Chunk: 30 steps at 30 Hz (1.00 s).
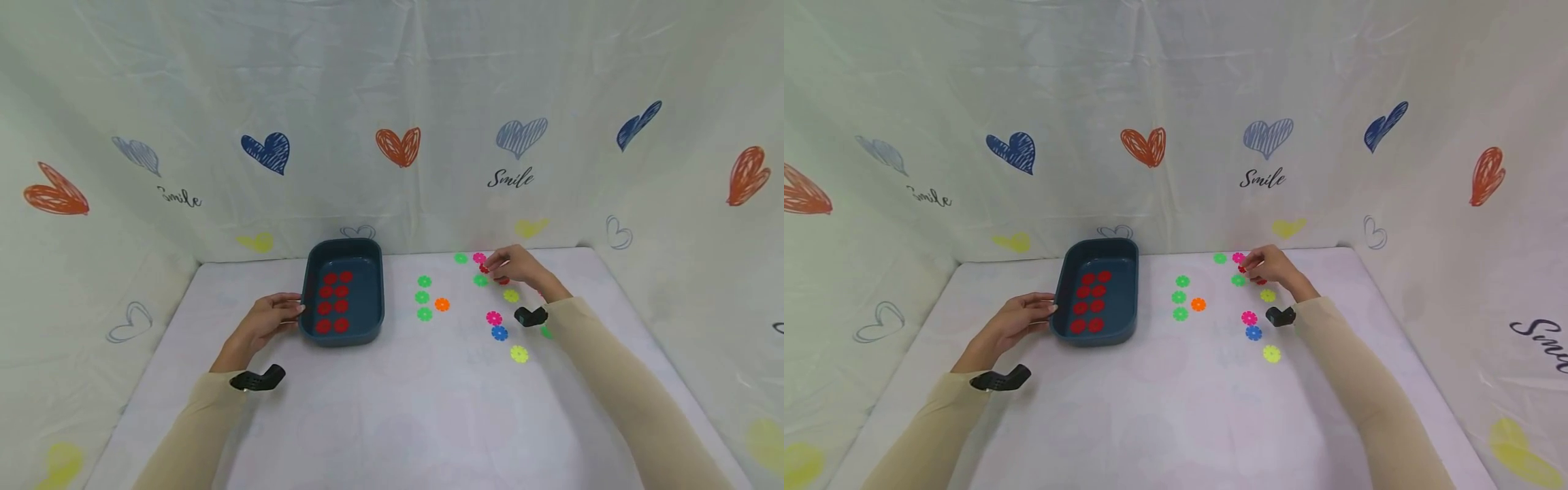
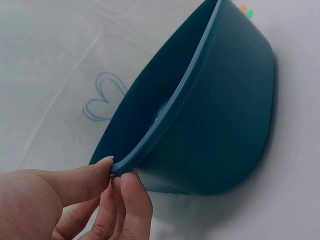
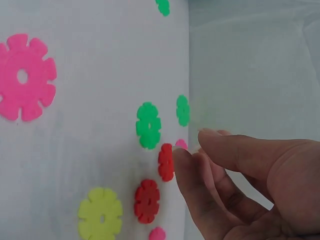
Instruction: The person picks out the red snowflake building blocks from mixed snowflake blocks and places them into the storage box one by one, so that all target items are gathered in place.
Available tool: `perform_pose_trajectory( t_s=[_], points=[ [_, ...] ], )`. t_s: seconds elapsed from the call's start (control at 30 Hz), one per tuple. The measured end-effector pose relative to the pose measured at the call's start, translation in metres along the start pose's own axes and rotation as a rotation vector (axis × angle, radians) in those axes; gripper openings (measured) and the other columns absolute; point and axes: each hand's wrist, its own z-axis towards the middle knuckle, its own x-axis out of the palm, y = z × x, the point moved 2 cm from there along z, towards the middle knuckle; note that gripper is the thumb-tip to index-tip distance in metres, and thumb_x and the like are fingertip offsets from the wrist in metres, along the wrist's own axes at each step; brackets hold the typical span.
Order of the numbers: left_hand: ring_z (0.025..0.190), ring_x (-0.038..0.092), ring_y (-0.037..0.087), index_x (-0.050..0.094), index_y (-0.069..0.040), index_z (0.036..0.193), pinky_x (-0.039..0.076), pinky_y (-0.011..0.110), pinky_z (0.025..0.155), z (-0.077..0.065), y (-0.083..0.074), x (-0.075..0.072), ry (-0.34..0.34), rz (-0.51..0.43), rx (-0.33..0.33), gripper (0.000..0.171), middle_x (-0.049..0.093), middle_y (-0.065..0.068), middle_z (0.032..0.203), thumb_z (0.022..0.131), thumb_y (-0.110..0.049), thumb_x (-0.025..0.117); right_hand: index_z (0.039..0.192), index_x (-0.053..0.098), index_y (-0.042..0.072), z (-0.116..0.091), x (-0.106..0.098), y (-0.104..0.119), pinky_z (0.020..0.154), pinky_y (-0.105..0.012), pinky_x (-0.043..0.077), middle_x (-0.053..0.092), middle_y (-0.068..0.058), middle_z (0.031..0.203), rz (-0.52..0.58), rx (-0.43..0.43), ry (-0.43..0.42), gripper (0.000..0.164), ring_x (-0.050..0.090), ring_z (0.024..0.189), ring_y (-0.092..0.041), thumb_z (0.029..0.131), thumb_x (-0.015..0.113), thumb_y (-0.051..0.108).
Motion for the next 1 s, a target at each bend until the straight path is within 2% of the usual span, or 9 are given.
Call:
perform_pose_trajectory(
  t_s=[0.17, 0.3, 0.57, 0.83, 1.0],
  points=[
    [0.086, 0.064, 0.007, 0.042, 0.008, 0.154, 0.06, 0.025, 0.083, 0.0, -0.002, 0.0, 0.002, 0.0, 0.003, 0.054, 0.061, 0.01, 0.122, 0.106, -0.005, 0.062, 0.129, 0.067, -0.008, -0.001, -0.004, -0.008, 0.097, -0.042, 0.06, 0.066, -0.025, 0.121, 0.021, 0.072, -0.037, 0.03, 0.069, 0.102, -0.035, 0.101, 0.068, 0.004],
    [0.087, 0.064, 0.008, 0.042, 0.008, 0.155, 0.06, 0.025, 0.084, -0.001, -0.003, -0.001, 0.0, 0.001, -0.003, 0.054, 0.06, 0.011, 0.122, 0.106, -0.006, 0.062, 0.132, 0.065, -0.009, -0.001, -0.007, -0.013, 0.098, -0.042, 0.059, 0.064, -0.027, 0.124, 0.04, 0.104, -0.06, 0.033, 0.067, 0.104, -0.035, 0.101, 0.068, 0.004],
    [0.088, 0.064, 0.009, 0.043, 0.007, 0.155, 0.059, 0.025, 0.082, 0.0, -0.003, -0.001, -0.009, -0.005, -0.014, 0.054, 0.058, 0.016, 0.13, 0.106, -0.006, 0.063, 0.134, 0.064, -0.009, 0.001, -0.008, -0.024, 0.098, -0.041, 0.057, 0.063, -0.028, 0.124, 0.017, 0.112, -0.098, 0.037, 0.063, 0.108, -0.036, 0.1, 0.069, 0.005],
    [0.085, 0.064, 0.007, 0.042, 0.009, 0.154, 0.059, 0.024, 0.081, -0.003, -0.003, -0.001, 0.017, -0.016, 0.009, 0.054, 0.062, 0.007, 0.117, 0.106, -0.005, 0.062, 0.133, 0.065, -0.007, 0.005, -0.003, -0.036, 0.099, -0.043, 0.055, 0.062, -0.027, 0.124, -0.03, 0.128, -0.098, 0.037, 0.063, 0.107, -0.037, 0.099, 0.071, 0.006],
    [0.084, 0.063, 0.007, 0.042, 0.01, 0.154, 0.059, 0.025, 0.081, -0.005, -0.002, 0.0, 0.019, -0.025, 0.007, 0.054, 0.062, 0.006, 0.116, 0.106, -0.005, 0.063, 0.13, 0.066, -0.008, 0.005, -0.001, -0.036, 0.099, -0.047, 0.054, 0.063, -0.027, 0.122, -0.051, 0.129, -0.099, 0.036, 0.06, 0.107, -0.039, 0.097, 0.073, 0.004]
  ],
)
